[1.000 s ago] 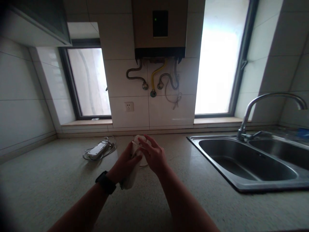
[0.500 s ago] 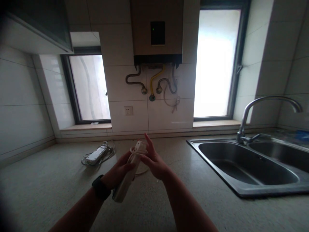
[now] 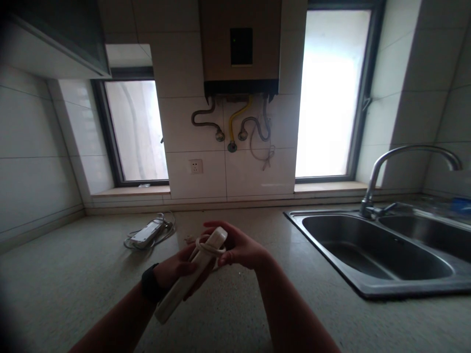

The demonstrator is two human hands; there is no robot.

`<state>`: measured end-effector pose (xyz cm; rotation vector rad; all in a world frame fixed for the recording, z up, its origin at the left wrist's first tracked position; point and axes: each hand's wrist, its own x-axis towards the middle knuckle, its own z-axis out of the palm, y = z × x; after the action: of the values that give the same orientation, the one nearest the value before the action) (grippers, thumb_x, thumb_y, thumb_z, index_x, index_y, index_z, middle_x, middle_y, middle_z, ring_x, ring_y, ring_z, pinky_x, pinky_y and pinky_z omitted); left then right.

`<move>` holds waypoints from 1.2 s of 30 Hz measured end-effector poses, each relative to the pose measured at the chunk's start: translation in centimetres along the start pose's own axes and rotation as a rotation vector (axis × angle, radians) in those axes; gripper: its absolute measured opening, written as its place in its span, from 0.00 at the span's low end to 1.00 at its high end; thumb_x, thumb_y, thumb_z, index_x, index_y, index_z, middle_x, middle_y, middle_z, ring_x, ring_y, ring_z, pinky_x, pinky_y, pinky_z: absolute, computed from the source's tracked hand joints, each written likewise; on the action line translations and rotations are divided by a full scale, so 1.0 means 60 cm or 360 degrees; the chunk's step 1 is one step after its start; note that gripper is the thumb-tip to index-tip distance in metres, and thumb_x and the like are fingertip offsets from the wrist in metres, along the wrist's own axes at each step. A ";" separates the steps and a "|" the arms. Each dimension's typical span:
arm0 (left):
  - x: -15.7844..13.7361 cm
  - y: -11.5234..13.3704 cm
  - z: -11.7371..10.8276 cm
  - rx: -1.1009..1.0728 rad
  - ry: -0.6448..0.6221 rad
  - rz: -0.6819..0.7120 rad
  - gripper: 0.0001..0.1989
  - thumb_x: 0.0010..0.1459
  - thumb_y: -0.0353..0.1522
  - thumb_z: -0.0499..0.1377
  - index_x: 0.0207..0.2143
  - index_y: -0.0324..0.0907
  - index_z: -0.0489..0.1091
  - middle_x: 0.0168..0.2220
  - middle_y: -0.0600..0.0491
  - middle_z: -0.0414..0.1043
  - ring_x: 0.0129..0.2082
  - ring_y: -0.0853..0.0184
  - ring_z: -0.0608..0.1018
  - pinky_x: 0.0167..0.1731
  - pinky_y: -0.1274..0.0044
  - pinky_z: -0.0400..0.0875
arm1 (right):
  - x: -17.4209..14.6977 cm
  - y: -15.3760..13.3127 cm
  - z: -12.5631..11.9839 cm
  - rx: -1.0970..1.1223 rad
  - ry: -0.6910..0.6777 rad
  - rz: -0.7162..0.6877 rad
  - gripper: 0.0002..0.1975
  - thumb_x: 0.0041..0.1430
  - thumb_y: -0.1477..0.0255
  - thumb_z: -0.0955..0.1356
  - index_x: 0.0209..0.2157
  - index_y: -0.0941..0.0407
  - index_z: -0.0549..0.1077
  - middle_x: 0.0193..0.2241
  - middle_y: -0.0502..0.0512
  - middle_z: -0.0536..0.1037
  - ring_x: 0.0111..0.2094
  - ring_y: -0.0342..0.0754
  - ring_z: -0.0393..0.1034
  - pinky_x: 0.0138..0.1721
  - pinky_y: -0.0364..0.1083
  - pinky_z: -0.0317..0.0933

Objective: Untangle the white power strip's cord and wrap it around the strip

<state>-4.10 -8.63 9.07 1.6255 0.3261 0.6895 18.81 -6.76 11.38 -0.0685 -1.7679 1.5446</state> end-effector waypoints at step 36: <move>0.032 0.015 0.002 0.1116 0.0744 0.0188 0.51 0.60 0.33 0.63 0.73 0.51 0.29 0.68 0.42 0.59 0.61 0.55 0.69 0.60 0.59 0.62 | 0.027 0.017 0.013 -0.0268 0.0819 0.0072 0.22 0.57 0.53 0.73 0.42 0.57 0.72 0.21 0.41 0.58 0.19 0.37 0.45 0.18 0.39 0.41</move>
<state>-2.71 -7.79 10.39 2.1391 0.8926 1.1313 16.80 -6.34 11.34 -0.5426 -1.4797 1.2601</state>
